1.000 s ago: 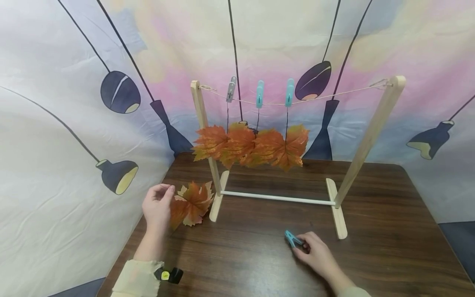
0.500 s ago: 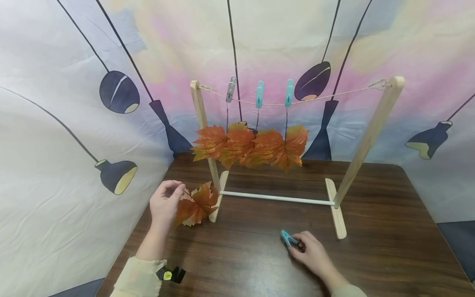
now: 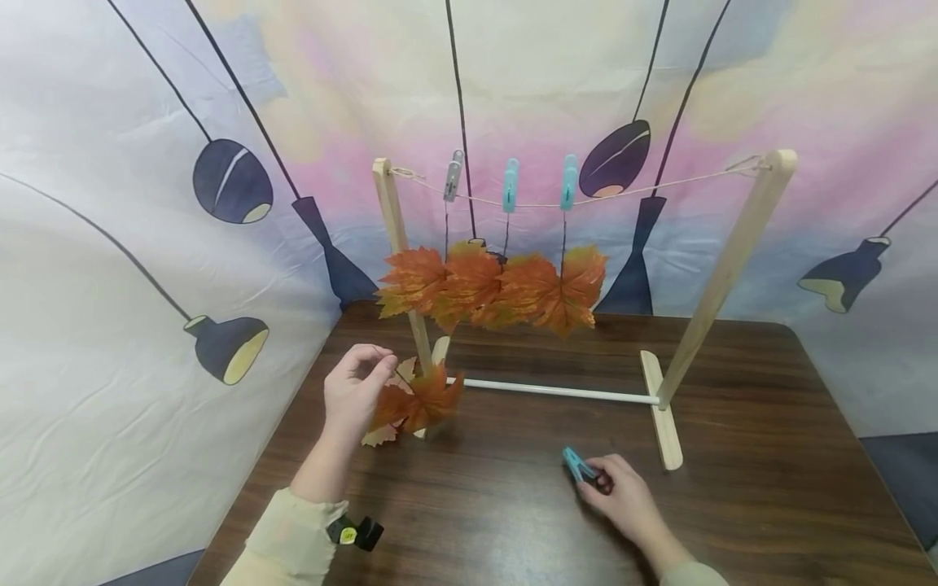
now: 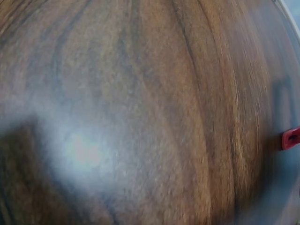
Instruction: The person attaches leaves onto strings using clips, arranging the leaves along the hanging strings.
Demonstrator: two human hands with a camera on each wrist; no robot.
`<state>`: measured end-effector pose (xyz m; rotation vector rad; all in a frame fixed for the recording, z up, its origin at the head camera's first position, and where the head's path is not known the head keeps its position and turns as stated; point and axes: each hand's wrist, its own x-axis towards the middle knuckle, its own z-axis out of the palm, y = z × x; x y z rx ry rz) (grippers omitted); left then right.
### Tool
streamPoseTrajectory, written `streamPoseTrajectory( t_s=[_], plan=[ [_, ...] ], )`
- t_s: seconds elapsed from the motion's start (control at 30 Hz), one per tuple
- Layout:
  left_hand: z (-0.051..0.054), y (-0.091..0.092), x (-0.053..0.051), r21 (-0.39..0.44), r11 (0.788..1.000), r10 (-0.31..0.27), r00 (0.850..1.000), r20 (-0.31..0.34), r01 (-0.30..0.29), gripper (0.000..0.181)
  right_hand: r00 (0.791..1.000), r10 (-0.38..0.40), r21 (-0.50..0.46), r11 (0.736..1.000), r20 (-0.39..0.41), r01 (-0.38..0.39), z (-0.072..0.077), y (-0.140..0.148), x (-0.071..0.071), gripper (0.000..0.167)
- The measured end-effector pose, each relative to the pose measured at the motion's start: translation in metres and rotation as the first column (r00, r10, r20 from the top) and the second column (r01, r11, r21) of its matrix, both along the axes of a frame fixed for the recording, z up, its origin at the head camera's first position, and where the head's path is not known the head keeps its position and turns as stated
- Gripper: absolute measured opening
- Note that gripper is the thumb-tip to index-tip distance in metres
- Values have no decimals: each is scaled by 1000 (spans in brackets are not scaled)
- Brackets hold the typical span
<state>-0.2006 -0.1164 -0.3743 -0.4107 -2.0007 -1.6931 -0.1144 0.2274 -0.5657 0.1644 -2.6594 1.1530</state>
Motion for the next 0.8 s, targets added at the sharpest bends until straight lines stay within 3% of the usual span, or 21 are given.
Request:
streamPoseTrajectory(
  t_s=[0.2,0.43,0.6,0.8],
  plan=[
    [-10,5,-13,-7,999,-44,999,-14,44,7,998,-56,-28,998,33,57,3,6,2,25],
    [-5,17,-17,-20,995,-97,993,-74,95,8,994,-86,-123,988,66,94,5,10,2,24],
    [0,22,-18,2,994,-112,991,-68,112,9,995,-98,-75,992,10,98,6,12,0,24],
    [5,27,-20,-5,991,-137,990,-44,137,8,992,-118,-50,992,47,120,15,15,-3,25]
  ],
)
